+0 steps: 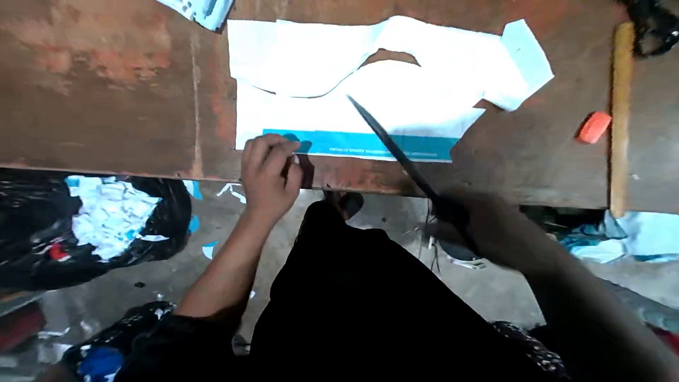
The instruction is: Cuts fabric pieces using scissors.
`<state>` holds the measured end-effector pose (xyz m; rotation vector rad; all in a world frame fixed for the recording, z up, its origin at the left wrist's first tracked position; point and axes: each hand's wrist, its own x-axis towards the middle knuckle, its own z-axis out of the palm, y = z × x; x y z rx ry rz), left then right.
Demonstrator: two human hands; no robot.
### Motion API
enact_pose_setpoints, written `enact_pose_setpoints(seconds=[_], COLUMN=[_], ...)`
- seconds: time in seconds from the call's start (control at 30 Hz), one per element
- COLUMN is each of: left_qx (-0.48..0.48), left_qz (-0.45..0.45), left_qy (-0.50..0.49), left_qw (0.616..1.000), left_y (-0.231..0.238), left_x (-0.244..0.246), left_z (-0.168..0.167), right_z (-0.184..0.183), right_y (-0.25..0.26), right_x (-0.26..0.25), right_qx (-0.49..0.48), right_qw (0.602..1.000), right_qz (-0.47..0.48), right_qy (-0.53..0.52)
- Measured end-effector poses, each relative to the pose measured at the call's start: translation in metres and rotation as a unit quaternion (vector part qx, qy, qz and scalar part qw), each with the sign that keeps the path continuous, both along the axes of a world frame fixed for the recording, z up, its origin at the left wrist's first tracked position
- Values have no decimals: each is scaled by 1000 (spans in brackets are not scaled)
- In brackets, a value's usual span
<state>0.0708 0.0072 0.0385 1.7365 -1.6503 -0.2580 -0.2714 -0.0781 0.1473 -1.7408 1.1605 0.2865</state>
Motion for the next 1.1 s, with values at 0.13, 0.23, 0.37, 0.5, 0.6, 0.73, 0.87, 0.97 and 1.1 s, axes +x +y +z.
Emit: enact_pose_setpoints(seconds=[0.13, 0.23, 0.37, 0.5, 0.6, 0.73, 0.87, 0.97, 1.1], left_qx=[117, 202, 264, 217, 179, 142, 69, 31, 7], left_qz=[-133, -233, -305, -324, -335, -390, -424, -446, -457], left_qy=[-71, -115, -164, -129, -124, -149, -123, -103, -92], left_qw=[982, 944, 900, 912, 917, 897, 894, 889, 885], left_y=[-35, -74, -100, -101, -99, -101, -101, -99, -101], left_x=[20, 16, 19, 40, 59, 82, 94, 100, 103], left_z=[23, 40, 49, 49, 42, 22, 11, -3, -13], right_z=[-20, -27, -34, -39, -39, -39, -40, -38, -42], right_y=[102, 156, 183, 187, 189, 198, 204, 208, 205], right_x=[-77, -81, -54, -13, 27, 99, 172, 221, 272], right_qx=[52, 83, 107, 115, 135, 161, 153, 141, 91], right_qw=[984, 961, 949, 939, 924, 888, 843, 807, 782], right_qz=[-168, -260, -288, -313, -343, -408, -485, -540, -588], right_qy=[-16, -47, -65, -78, -96, -139, -175, -191, -184])
